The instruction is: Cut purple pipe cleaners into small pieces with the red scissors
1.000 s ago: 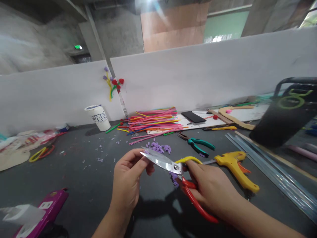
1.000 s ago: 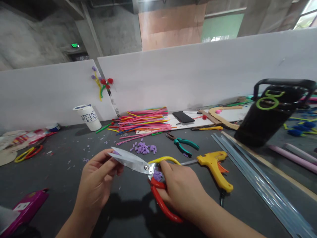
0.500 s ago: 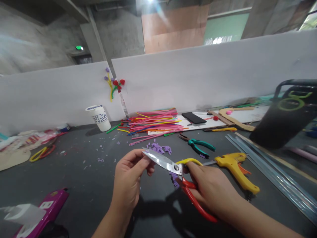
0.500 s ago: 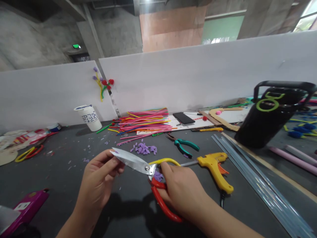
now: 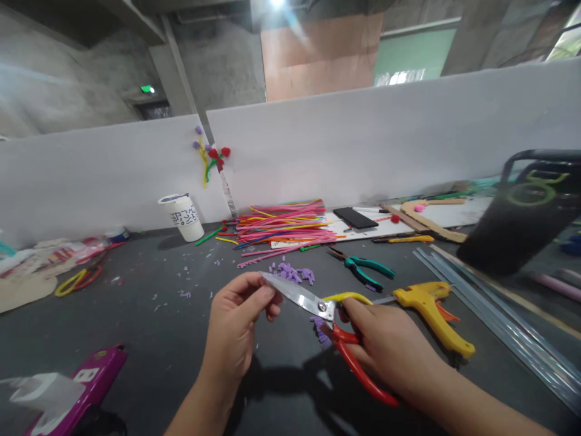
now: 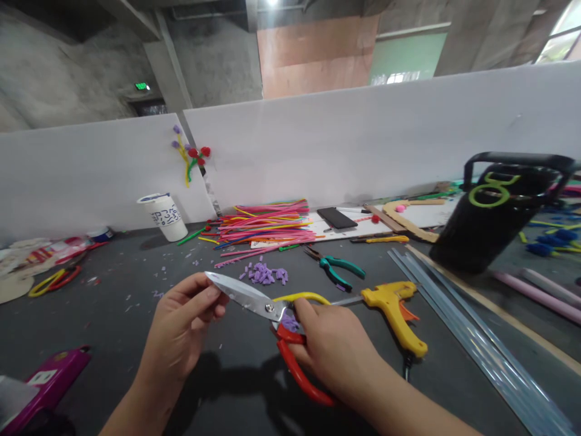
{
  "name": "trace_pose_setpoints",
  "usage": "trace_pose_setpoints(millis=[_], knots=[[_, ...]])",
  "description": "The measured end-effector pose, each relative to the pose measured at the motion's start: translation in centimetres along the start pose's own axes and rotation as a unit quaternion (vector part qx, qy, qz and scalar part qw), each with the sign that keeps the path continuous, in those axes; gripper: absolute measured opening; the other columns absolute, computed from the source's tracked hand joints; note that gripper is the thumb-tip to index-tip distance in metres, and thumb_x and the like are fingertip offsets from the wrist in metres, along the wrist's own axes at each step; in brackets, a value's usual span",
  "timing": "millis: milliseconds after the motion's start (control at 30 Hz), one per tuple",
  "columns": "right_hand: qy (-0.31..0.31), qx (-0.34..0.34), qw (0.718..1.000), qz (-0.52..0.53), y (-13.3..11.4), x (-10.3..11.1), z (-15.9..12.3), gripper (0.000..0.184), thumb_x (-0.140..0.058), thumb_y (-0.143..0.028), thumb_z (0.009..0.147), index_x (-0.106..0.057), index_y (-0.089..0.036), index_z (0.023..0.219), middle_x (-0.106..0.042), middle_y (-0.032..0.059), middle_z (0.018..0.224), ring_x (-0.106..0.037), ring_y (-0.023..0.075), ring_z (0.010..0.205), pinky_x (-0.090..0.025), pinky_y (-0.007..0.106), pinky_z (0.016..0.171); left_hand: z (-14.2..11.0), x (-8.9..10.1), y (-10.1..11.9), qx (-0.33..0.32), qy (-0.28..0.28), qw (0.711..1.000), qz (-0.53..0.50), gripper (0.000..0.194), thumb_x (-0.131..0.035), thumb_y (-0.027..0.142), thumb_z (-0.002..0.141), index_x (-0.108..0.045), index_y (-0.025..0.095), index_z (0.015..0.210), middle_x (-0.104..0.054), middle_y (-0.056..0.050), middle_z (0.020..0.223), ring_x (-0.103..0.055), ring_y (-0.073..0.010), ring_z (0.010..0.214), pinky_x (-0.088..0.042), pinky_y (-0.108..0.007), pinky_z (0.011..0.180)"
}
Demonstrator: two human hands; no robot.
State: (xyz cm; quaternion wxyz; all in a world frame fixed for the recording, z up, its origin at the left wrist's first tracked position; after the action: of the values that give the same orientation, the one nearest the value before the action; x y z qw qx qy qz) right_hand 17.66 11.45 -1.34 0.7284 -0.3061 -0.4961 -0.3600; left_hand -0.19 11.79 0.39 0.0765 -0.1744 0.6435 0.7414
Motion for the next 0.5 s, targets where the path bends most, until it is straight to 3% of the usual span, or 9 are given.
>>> trace_pose_setpoints(millis=[133,233,333,500], knots=[[-0.010,-0.035,0.999,0.039,0.2,0.0,0.1,0.022,-0.045,-0.039,0.078,-0.046,-0.019,0.068,-0.055,0.0003,0.054,-0.049,0.0147,0.047,-0.026,0.024,0.045,0.2,0.1,0.0,0.012,-0.002,1.000,0.008,0.006,-0.065,0.016,0.063,-0.061,0.013,0.067,-0.059,0.001,0.055,-0.051,-0.0067,0.046,-0.039,-0.016,0.044],[-0.017,-0.093,0.982,0.164,0.4,0.0,0.2,0.029,-0.046,-0.045,0.076,-0.042,-0.020,0.062,-0.049,-0.0024,0.051,-0.042,0.0112,0.045,-0.027,0.022,0.044,0.1,-0.5,-0.4,0.044,-0.032,0.998,0.013,0.006,-0.063,0.016,0.064,-0.058,0.014,0.066,-0.059,0.001,0.056,-0.051,-0.0068,0.046,-0.040,-0.017,0.046],[-0.015,-0.126,0.934,0.334,0.2,0.3,0.5,0.028,-0.048,-0.040,0.076,-0.040,-0.019,0.059,-0.044,-0.0040,0.051,-0.040,0.0091,0.047,-0.031,0.019,0.044,-0.3,-1.6,-1.4,0.091,-0.092,0.991,0.028,0.007,-0.063,0.018,0.066,-0.057,0.014,0.067,-0.060,0.000,0.056,-0.052,-0.0077,0.047,-0.040,-0.018,0.047],[-0.048,-0.185,0.821,0.537,-0.3,0.1,0.7,0.014,-0.046,-0.031,0.075,-0.047,-0.018,0.071,-0.039,-0.0080,0.046,-0.038,0.0058,0.036,-0.030,0.016,0.036,-1.5,-3.0,-3.7,0.187,-0.190,0.961,0.074,0.008,-0.063,0.019,0.067,-0.058,0.013,0.067,-0.059,-0.001,0.055,-0.052,-0.0081,0.045,-0.040,-0.019,0.046]])
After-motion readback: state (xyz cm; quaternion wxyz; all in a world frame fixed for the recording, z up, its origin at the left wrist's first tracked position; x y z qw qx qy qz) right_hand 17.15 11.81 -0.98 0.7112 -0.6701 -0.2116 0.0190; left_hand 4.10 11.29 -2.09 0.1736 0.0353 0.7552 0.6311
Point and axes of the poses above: each hand's wrist, its own z-axis towards the middle knuckle, its own x-axis out of the back of the hand, y = z × x, the point moved 5 cm from there along z, towards the middle knuckle
